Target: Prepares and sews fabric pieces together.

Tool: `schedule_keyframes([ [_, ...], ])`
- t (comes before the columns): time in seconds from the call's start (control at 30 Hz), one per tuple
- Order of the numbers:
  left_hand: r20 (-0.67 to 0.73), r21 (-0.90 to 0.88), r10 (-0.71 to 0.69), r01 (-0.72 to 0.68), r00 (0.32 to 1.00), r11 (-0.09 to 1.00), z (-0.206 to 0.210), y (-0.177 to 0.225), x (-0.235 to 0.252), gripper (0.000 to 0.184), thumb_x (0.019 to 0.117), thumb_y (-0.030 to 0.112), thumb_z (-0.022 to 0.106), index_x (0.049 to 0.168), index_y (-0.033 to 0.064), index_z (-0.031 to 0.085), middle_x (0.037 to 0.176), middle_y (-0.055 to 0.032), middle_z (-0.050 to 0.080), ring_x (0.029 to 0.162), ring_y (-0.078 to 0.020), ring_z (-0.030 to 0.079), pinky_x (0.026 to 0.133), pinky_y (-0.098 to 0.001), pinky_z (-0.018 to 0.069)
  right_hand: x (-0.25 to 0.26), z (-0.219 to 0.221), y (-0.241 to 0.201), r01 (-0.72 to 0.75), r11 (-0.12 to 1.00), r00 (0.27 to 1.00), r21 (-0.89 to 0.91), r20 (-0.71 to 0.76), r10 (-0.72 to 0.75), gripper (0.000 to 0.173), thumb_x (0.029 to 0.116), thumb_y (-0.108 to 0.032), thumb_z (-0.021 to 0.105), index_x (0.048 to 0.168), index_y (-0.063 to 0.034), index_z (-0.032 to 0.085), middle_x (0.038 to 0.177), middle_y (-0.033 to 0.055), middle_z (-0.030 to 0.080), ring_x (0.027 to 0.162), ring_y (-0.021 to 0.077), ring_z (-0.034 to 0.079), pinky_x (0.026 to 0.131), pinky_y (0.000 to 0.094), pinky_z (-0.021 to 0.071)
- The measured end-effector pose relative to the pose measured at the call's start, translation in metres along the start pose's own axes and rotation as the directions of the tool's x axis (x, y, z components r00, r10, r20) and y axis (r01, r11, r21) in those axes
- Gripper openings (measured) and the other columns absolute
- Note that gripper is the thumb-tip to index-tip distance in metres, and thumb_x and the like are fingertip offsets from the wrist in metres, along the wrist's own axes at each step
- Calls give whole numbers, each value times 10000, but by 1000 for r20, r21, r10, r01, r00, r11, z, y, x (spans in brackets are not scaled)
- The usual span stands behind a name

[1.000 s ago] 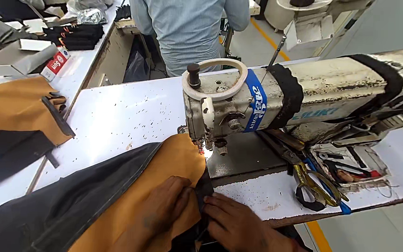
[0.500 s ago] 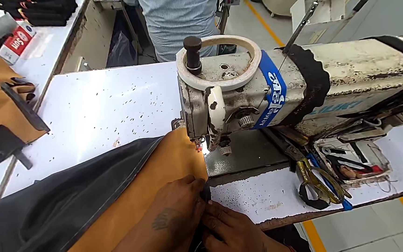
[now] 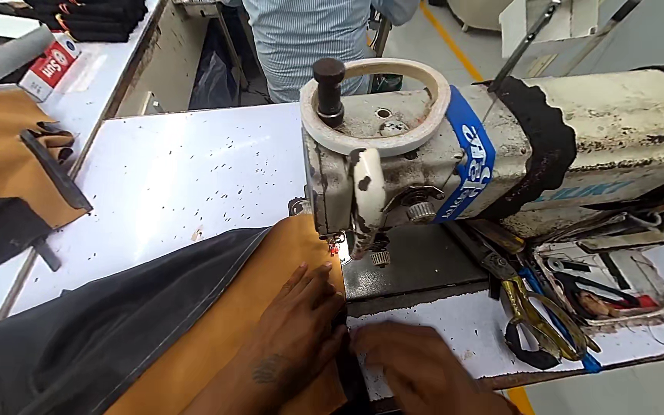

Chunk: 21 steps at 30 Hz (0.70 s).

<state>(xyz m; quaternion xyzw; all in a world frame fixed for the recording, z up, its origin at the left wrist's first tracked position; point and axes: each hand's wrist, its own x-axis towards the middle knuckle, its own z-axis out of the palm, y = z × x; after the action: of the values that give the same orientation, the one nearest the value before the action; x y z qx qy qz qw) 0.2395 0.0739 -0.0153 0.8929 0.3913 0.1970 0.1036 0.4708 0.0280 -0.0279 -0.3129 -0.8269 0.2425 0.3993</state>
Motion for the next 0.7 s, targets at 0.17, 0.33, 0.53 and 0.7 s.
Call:
schedule_keyframes([
  [0.17, -62, -65, 42, -46, 997, 997, 6, -8, 3, 254, 982, 173, 533, 1077, 114, 761, 1142, -85, 733, 1152, -234, 690, 1003, -381, 563, 38, 2, 32, -119, 862, 991, -492, -3, 135, 381, 901, -77, 516, 1171, -205, 753, 1101, 17, 713, 992, 202, 649, 808, 369, 523],
  [0.33, -106, -31, 84, -87, 991, 996, 9, -19, 10, 274, 987, 131, 513, 1074, 104, 770, 1104, -71, 748, 1142, -211, 701, 1003, -354, 564, 43, 10, 34, -152, 780, 984, -607, -22, 175, 443, 873, -80, 514, 1205, -244, 758, 1078, 54, 703, 969, 254, 644, 783, 420, 498],
  [0.53, -115, 27, 117, -115, 986, 993, 6, -31, 25, 243, 958, 126, 538, 1014, 111, 774, 952, -55, 697, 987, -197, 696, 917, -322, 575, 44, 12, 36, -194, 750, 975, -632, -37, 220, 477, 900, -88, 497, 1285, -256, 722, 1081, 64, 684, 1035, 278, 629, 836, 453, 492],
  [0.7, -113, 21, 151, -150, 982, 988, 4, -41, 35, 208, 960, 126, 549, 938, 107, 755, 934, -63, 678, 989, -210, 686, 941, -354, 568, 41, 6, 38, -239, 831, 970, -503, -85, 228, 401, 920, -115, 475, 1194, -215, 750, 1129, 5, 711, 1049, 211, 629, 854, 417, 486],
])
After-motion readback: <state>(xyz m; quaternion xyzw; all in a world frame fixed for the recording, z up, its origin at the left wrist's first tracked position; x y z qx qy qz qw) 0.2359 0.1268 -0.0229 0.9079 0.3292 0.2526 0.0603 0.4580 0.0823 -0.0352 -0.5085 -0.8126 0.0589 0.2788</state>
